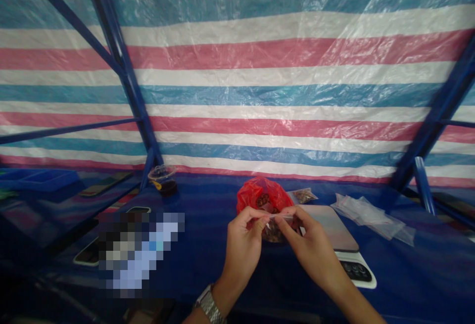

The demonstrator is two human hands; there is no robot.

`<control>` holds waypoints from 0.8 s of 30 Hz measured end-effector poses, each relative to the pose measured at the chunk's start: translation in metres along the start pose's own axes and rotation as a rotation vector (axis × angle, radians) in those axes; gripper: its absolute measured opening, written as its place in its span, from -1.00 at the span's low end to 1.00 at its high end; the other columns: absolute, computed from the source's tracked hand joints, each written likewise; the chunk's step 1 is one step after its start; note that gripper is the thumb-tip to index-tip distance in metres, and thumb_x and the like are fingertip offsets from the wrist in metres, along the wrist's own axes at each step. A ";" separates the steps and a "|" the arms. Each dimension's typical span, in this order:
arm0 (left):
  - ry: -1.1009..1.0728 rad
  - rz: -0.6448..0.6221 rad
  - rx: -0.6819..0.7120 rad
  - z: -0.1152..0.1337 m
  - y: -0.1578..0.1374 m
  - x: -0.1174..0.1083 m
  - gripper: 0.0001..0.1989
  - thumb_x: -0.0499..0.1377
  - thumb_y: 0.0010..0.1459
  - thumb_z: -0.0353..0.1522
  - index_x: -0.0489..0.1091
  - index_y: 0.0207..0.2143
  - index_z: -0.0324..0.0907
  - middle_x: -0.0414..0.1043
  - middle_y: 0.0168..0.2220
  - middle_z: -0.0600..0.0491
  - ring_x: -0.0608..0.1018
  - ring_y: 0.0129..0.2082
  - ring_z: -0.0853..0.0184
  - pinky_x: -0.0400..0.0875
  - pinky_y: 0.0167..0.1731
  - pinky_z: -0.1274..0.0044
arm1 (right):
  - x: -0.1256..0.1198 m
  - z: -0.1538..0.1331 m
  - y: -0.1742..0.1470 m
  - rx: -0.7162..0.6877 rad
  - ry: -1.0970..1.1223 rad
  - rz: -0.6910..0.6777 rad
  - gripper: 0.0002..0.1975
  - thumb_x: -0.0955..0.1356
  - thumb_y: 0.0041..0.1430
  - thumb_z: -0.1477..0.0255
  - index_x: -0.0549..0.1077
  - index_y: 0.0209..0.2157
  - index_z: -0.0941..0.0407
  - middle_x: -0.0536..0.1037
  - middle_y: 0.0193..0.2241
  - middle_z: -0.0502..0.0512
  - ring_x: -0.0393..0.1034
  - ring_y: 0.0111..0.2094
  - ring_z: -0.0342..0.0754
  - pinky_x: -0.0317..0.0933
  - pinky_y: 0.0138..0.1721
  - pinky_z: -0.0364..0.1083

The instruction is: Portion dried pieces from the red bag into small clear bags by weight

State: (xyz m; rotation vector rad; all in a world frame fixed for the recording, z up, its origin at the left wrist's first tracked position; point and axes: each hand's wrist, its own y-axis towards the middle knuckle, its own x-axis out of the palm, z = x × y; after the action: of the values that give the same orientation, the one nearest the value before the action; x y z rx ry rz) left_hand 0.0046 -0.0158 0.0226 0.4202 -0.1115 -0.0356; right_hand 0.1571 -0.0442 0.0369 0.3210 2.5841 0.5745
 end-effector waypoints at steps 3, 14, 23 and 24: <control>-0.021 0.025 -0.048 -0.003 0.003 -0.002 -0.80 0.24 0.20 -0.31 0.51 -0.47 -0.17 0.59 -0.47 0.03 0.58 -0.46 0.29 0.41 -0.43 0.54 | 0.000 0.000 0.000 0.014 0.035 -0.008 -0.56 0.41 0.23 -0.05 0.61 -0.35 0.06 0.63 -0.39 0.08 0.49 -0.33 0.05 0.40 -0.27 -0.06; -0.067 -0.118 -0.085 -0.002 0.005 -0.004 -0.69 0.26 0.25 -0.17 0.54 -0.46 -0.18 0.60 -0.47 0.03 0.61 -0.42 0.25 0.45 -0.39 0.52 | -0.008 -0.009 0.000 0.126 0.149 -0.090 -0.55 0.47 0.11 -0.07 0.69 -0.41 0.05 0.68 -0.41 0.10 0.55 -0.29 0.13 0.43 -0.21 0.00; 0.101 0.039 0.073 -0.006 -0.001 0.008 -0.67 0.05 0.45 -0.20 0.58 -0.15 -0.12 0.67 -0.13 -0.05 0.65 -0.08 0.16 0.46 0.01 0.38 | -0.055 0.007 0.052 0.086 -0.178 0.367 -0.56 0.37 0.21 0.02 0.67 -0.28 0.10 0.72 -0.33 0.21 0.62 -0.30 0.19 0.44 -0.28 0.02; 0.147 0.050 0.098 -0.008 -0.001 0.006 -0.68 0.05 0.46 -0.22 0.57 -0.15 -0.12 0.66 -0.13 -0.05 0.65 -0.08 0.17 0.46 0.00 0.38 | -0.062 0.011 0.065 0.092 -0.279 0.450 -0.55 0.34 0.24 0.05 0.66 -0.22 0.12 0.73 -0.28 0.26 0.63 -0.23 0.22 0.43 -0.21 0.04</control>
State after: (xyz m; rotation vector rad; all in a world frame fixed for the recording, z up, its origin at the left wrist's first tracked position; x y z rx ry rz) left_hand 0.0113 -0.0141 0.0156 0.5162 0.0208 0.0500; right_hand 0.2242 -0.0025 0.0816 0.9575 2.2758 0.5168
